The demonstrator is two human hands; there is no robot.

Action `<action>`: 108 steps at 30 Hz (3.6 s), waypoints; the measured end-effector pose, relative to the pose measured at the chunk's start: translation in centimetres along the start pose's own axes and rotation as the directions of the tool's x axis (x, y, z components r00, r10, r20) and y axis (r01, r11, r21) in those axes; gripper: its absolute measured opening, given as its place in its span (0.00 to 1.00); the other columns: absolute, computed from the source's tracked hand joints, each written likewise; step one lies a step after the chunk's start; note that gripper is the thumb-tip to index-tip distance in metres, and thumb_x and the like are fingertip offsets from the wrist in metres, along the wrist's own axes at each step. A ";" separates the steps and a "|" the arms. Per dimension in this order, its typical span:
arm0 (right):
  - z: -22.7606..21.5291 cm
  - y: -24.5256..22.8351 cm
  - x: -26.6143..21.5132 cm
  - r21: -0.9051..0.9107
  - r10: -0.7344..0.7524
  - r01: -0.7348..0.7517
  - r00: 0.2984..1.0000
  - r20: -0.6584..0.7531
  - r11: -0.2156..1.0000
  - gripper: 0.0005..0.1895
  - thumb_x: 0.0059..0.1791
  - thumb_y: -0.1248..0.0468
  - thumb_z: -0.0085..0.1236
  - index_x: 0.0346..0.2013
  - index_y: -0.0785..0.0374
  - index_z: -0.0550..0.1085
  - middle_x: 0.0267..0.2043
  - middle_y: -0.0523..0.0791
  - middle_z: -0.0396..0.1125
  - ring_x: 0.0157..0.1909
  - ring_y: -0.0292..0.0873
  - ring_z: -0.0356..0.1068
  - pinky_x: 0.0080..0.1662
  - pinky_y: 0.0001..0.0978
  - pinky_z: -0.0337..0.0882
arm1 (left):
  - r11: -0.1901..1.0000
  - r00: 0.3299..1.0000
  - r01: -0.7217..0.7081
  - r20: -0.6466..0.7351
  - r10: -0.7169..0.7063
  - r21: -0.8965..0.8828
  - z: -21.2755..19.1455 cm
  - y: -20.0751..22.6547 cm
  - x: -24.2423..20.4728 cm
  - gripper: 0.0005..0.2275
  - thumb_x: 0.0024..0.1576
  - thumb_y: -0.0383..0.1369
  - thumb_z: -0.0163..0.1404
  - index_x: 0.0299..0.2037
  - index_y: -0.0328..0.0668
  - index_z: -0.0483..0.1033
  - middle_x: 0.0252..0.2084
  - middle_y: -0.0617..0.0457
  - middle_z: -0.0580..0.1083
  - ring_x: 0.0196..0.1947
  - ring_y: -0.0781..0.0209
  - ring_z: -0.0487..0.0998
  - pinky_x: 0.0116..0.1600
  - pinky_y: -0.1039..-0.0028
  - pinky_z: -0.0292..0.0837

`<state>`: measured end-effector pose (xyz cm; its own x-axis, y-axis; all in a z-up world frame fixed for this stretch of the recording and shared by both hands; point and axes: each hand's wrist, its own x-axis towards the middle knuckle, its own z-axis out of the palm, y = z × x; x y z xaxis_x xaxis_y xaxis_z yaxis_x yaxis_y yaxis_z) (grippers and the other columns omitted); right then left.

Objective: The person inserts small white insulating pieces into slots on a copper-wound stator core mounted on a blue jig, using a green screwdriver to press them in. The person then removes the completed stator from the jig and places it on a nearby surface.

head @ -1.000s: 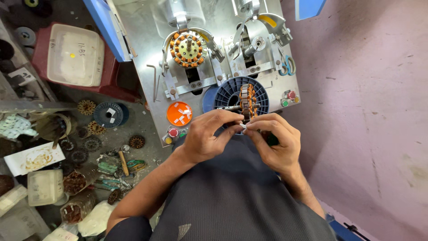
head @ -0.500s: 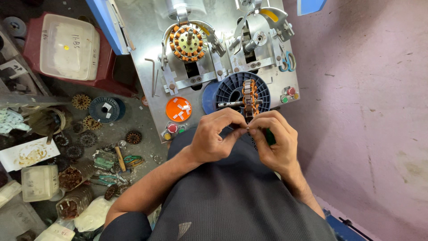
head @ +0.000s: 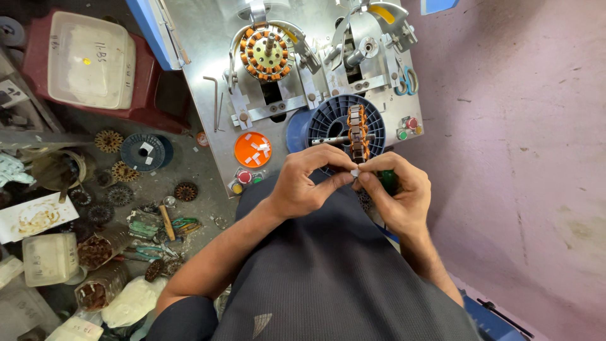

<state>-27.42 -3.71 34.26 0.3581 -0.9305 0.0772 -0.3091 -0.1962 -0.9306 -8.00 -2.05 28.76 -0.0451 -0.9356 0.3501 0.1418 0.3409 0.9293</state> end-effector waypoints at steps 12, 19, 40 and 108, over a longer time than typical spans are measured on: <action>1.2 -0.1 0.2 -0.398 -0.205 0.170 0.978 -0.048 0.902 0.08 0.48 0.76 0.67 0.39 0.68 0.76 0.41 0.47 0.74 0.41 0.37 0.75 0.43 0.27 0.75 | 0.996 0.992 -0.029 -0.123 0.040 0.086 1.2 -1.3 -0.8 0.06 0.56 0.21 0.61 0.41 0.36 0.79 0.43 0.48 0.80 0.44 0.58 0.84 0.51 0.73 0.79; 0.4 0.7 1.1 -0.509 -0.214 0.104 0.963 -0.162 0.854 0.10 0.50 0.76 0.69 0.43 0.67 0.78 0.41 0.46 0.73 0.37 0.34 0.73 0.39 0.25 0.73 | 0.995 0.994 -0.045 -0.092 0.053 0.087 0.1 -5.0 1.6 0.19 0.55 0.27 0.64 0.56 0.41 0.77 0.55 0.50 0.73 0.58 0.55 0.74 0.66 0.67 0.71; -0.1 2.1 2.2 -0.613 -0.338 0.235 0.940 -0.055 0.755 0.11 0.49 0.76 0.70 0.42 0.65 0.78 0.39 0.45 0.72 0.28 0.30 0.64 0.29 0.23 0.63 | 0.973 0.948 -0.152 0.252 0.193 -0.176 -1.5 -9.5 5.1 0.16 0.55 0.28 0.64 0.53 0.42 0.80 0.61 0.54 0.74 0.71 0.51 0.67 0.76 0.58 0.65; -6.0 3.2 2.6 0.592 0.421 -0.155 0.840 -0.343 0.791 0.17 0.61 0.71 0.45 0.61 0.64 0.53 0.46 0.58 0.67 0.44 0.59 0.77 0.47 0.47 0.81 | 0.941 0.940 -0.280 0.251 0.230 0.187 0.4 -9.1 4.4 0.38 0.44 0.39 0.73 0.62 0.48 0.63 0.68 0.52 0.62 0.76 0.46 0.58 0.80 0.60 0.58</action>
<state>-32.82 -8.58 33.63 -0.1314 -0.9700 -0.2044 0.2211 0.1723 -0.9599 -9.85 -9.19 21.88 -0.2577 -0.7783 0.5725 -0.0388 0.6004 0.7987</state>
